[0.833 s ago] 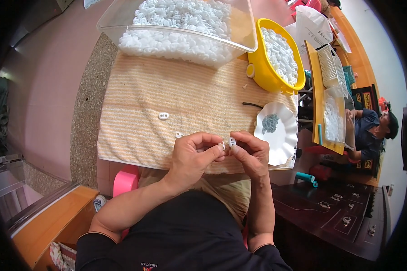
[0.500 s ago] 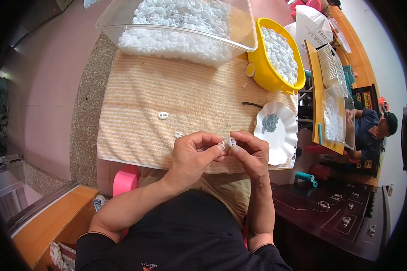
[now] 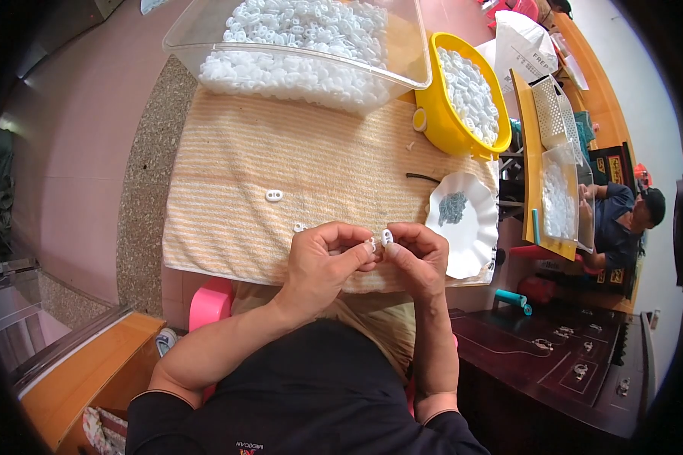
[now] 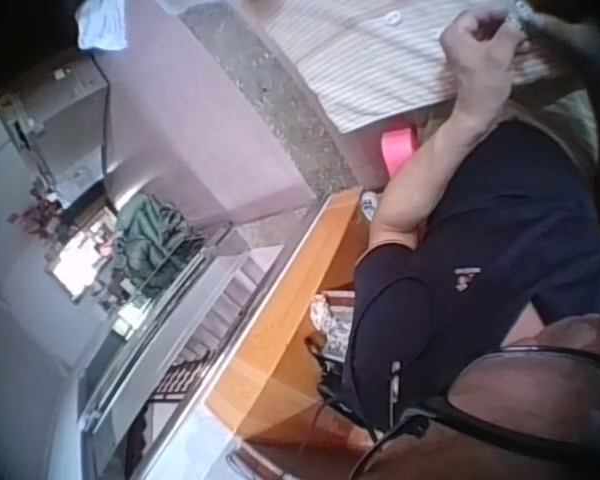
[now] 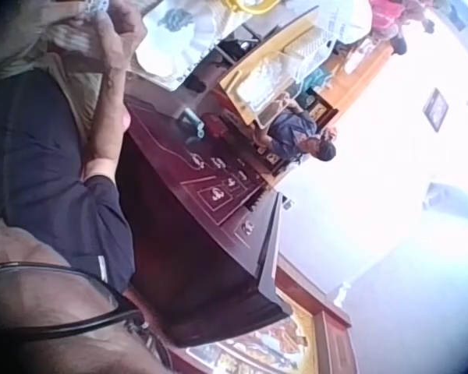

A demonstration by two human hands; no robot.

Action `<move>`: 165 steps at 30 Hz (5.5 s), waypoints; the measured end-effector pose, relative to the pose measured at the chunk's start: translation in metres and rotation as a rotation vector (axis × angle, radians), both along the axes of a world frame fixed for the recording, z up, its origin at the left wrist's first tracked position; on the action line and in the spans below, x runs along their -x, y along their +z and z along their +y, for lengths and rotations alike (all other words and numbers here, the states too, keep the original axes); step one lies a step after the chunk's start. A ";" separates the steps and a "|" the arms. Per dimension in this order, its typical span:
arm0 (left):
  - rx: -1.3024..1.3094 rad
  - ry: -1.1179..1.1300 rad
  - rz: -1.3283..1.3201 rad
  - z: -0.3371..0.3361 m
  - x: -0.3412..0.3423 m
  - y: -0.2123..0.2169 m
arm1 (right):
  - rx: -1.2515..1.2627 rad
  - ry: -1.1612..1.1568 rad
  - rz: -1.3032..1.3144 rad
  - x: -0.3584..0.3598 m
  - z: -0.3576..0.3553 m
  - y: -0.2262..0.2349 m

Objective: Assembling small white plastic components by hand at a workbench.

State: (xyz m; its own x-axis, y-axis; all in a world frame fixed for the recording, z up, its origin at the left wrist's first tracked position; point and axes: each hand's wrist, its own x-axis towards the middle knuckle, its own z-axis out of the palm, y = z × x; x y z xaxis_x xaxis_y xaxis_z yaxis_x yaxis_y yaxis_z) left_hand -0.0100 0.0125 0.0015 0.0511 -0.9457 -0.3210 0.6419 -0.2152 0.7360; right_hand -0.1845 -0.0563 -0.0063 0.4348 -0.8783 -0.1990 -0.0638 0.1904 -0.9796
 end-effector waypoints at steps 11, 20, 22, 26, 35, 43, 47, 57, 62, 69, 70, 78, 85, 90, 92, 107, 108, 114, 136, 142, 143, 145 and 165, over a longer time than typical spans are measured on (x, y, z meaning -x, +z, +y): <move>-0.021 0.019 -0.007 -0.001 0.000 0.003 | 0.112 -0.043 0.036 -0.001 0.001 -0.009; -0.019 0.033 0.002 0.000 0.001 0.000 | 0.052 -0.140 -0.099 0.000 -0.002 -0.010; -0.020 0.030 -0.008 0.000 0.001 0.001 | 0.025 -0.149 -0.126 -0.002 -0.003 -0.003; -0.019 0.028 -0.007 0.000 0.001 -0.001 | 0.144 -0.007 -0.110 -0.004 -0.004 0.000; -0.015 0.022 -0.005 0.000 0.002 -0.001 | 0.199 0.041 -0.082 -0.002 -0.004 -0.006; -0.004 0.023 0.007 0.000 0.001 -0.001 | 0.039 0.024 -0.012 -0.003 0.001 -0.001; -0.004 0.023 0.005 0.000 0.001 -0.002 | -0.035 -0.004 -0.025 -0.003 0.002 0.002; -0.011 0.015 0.001 0.000 0.000 -0.001 | 0.031 0.000 0.107 0.000 0.000 -0.002; -0.003 0.010 -0.007 0.000 0.000 -0.001 | 0.037 0.019 0.083 0.000 0.000 -0.001; 0.004 0.000 -0.007 0.000 0.001 -0.001 | 0.066 0.056 0.061 -0.003 -0.001 0.004; 0.007 0.003 -0.004 0.000 0.001 -0.001 | 0.066 0.056 0.061 -0.003 -0.001 0.004; 0.018 -0.002 0.000 0.000 0.000 -0.001 | 0.049 0.078 0.034 -0.005 0.000 0.006; 0.021 -0.015 -0.002 -0.001 0.000 0.000 | 0.030 0.075 0.013 -0.005 0.001 0.007; 0.018 -0.016 0.002 -0.001 0.001 -0.003 | 0.082 0.159 0.055 -0.002 -0.001 0.005; 0.012 -0.016 0.009 -0.001 0.001 -0.003 | 0.069 0.158 0.087 -0.004 0.001 0.007; -0.089 -0.040 0.196 -0.002 -0.002 -0.002 | -0.029 0.122 0.084 -0.001 0.002 0.001; -0.103 -0.048 0.223 -0.002 -0.002 -0.002 | -0.059 0.102 0.047 -0.001 0.002 0.000; -0.129 -0.063 0.317 -0.002 -0.002 -0.002 | -0.045 0.093 0.062 0.002 0.001 -0.005; -0.055 -0.159 0.447 -0.004 -0.003 0.000 | 0.089 0.138 -0.266 -0.008 0.004 0.002; -0.011 -0.228 0.445 -0.003 -0.005 -0.003 | 0.073 0.141 -0.339 -0.006 0.005 0.000; -0.010 -0.229 0.444 -0.003 -0.005 -0.002 | 0.090 0.147 -0.326 -0.005 0.005 0.000; 0.002 -0.248 0.439 -0.003 -0.005 -0.001 | 0.106 0.152 -0.312 -0.004 0.005 0.000; -0.006 -0.259 0.423 0.000 0.000 0.000 | 0.085 0.159 -0.191 -0.005 0.007 0.016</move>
State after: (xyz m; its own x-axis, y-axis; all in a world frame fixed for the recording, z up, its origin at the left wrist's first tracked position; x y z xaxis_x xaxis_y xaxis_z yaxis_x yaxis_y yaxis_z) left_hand -0.0105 0.0130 0.0018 -0.3211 -0.9082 -0.2686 0.8089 -0.4105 0.4209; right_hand -0.1795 -0.0496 0.0102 0.5910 -0.8061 -0.0281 0.1017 0.1090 -0.9888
